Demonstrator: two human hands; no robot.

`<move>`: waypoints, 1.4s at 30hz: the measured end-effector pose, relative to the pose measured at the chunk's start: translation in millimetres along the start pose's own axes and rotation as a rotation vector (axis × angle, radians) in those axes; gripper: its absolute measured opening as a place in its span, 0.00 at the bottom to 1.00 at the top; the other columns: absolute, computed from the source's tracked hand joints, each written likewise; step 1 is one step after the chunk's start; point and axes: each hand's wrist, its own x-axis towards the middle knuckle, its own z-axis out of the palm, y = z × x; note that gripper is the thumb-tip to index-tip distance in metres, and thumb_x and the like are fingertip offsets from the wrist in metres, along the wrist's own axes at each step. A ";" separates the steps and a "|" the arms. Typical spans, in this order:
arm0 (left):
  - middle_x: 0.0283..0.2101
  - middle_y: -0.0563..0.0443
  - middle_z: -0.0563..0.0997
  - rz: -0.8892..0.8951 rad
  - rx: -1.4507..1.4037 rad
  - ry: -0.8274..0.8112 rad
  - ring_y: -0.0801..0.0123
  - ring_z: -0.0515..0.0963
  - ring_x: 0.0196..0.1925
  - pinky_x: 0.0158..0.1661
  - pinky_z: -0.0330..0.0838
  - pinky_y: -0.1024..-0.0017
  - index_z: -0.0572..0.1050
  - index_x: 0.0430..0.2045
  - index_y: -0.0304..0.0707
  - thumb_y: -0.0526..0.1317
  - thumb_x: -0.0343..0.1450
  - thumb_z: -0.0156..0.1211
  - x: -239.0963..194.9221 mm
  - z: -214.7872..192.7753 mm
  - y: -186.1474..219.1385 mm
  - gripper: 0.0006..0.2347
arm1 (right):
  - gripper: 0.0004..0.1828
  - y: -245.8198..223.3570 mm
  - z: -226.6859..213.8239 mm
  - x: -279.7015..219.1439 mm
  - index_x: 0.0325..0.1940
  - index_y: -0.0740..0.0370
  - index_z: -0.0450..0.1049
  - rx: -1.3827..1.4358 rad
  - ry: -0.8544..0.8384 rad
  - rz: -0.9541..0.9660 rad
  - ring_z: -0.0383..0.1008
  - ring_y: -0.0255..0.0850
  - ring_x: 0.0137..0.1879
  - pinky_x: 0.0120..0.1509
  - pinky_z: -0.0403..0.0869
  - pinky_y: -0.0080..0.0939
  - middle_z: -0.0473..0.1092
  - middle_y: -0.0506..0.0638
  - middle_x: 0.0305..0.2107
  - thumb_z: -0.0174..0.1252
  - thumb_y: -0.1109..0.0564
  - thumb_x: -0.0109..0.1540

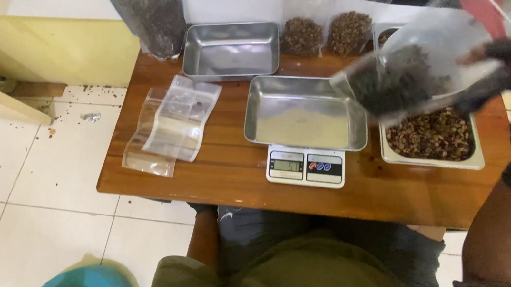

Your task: The person is sorting and packaging coffee beans by scooping them onto a scale, picking out defects, and then pouring the beans into plastic bags.

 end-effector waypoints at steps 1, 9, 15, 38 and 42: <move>0.43 0.42 0.81 0.008 -0.008 0.003 0.42 0.80 0.45 0.41 0.73 0.50 0.79 0.44 0.47 0.50 0.62 0.66 0.0 -1.6 -0.1 0.18 | 0.24 -15.7 11.1 16.7 0.55 0.61 0.66 -0.143 0.005 -0.076 0.74 0.45 0.38 0.55 0.71 0.40 0.73 0.61 0.52 0.34 0.41 0.86; 0.47 0.42 0.82 0.054 -0.065 0.023 0.39 0.79 0.48 0.42 0.73 0.46 0.78 0.47 0.46 0.47 0.60 0.67 -10.6 -1.1 -16.9 0.21 | 0.28 -18.8 77.1 122.8 0.78 0.73 0.63 -0.167 -0.280 -0.203 0.71 0.45 0.35 0.40 0.69 0.39 0.71 0.61 0.49 0.38 0.50 0.82; 0.50 0.41 0.82 0.095 -0.107 0.048 0.37 0.78 0.51 0.42 0.74 0.43 0.77 0.50 0.46 0.44 0.60 0.68 -13.6 13.3 -38.6 0.23 | 0.20 45.1 106.0 168.3 0.54 0.65 0.81 -0.323 -0.310 -0.192 0.72 0.37 0.45 0.48 0.68 0.41 0.77 0.51 0.43 0.51 0.48 0.79; 0.35 0.42 0.70 0.115 -0.483 0.513 0.50 0.72 0.34 0.35 0.65 0.55 0.68 0.35 0.34 0.40 0.78 0.50 -74.0 -206.7 7.5 0.08 | 0.11 88.3 153.9 173.1 0.45 0.71 0.79 -0.297 -0.051 -0.431 0.78 0.45 0.33 0.34 0.75 0.41 0.75 0.58 0.37 0.65 0.57 0.73; 0.34 0.40 0.74 0.483 -0.499 0.585 0.50 0.72 0.37 0.40 0.65 0.57 0.68 0.34 0.33 0.36 0.76 0.51 -57.6 -251.2 46.5 0.04 | 0.15 93.0 149.8 175.6 0.52 0.75 0.78 -0.366 -0.002 -0.558 0.78 0.48 0.31 0.35 0.73 0.45 0.76 0.62 0.42 0.66 0.56 0.74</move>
